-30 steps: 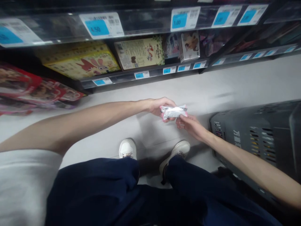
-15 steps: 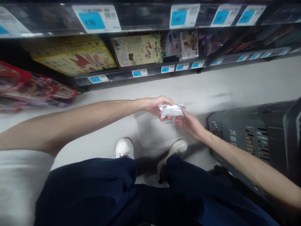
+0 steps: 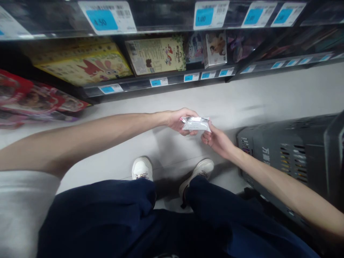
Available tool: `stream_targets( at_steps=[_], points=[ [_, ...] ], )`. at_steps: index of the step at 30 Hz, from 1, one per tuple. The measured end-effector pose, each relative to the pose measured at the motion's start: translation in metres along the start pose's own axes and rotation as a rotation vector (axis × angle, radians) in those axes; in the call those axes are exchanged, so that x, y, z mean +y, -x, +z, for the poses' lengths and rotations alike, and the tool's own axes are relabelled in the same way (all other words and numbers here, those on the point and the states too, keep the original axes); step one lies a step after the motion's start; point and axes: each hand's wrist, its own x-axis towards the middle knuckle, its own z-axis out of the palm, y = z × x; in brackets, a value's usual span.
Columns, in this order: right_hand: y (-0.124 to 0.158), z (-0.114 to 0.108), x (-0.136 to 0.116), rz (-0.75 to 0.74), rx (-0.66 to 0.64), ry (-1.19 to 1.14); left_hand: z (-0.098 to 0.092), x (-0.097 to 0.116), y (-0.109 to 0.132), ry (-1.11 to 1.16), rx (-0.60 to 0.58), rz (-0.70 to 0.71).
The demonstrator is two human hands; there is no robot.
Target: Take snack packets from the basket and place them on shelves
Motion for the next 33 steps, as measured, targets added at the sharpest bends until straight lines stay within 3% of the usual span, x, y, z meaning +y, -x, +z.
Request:
stream_targets(
  at_steps=[33],
  points=[
    [-0.0055,-0.0004,-0.0025,0.024,0.021,-0.012,-0.0091,-0.0012,-0.0048,0.009,0.005,0.003]
  ],
)
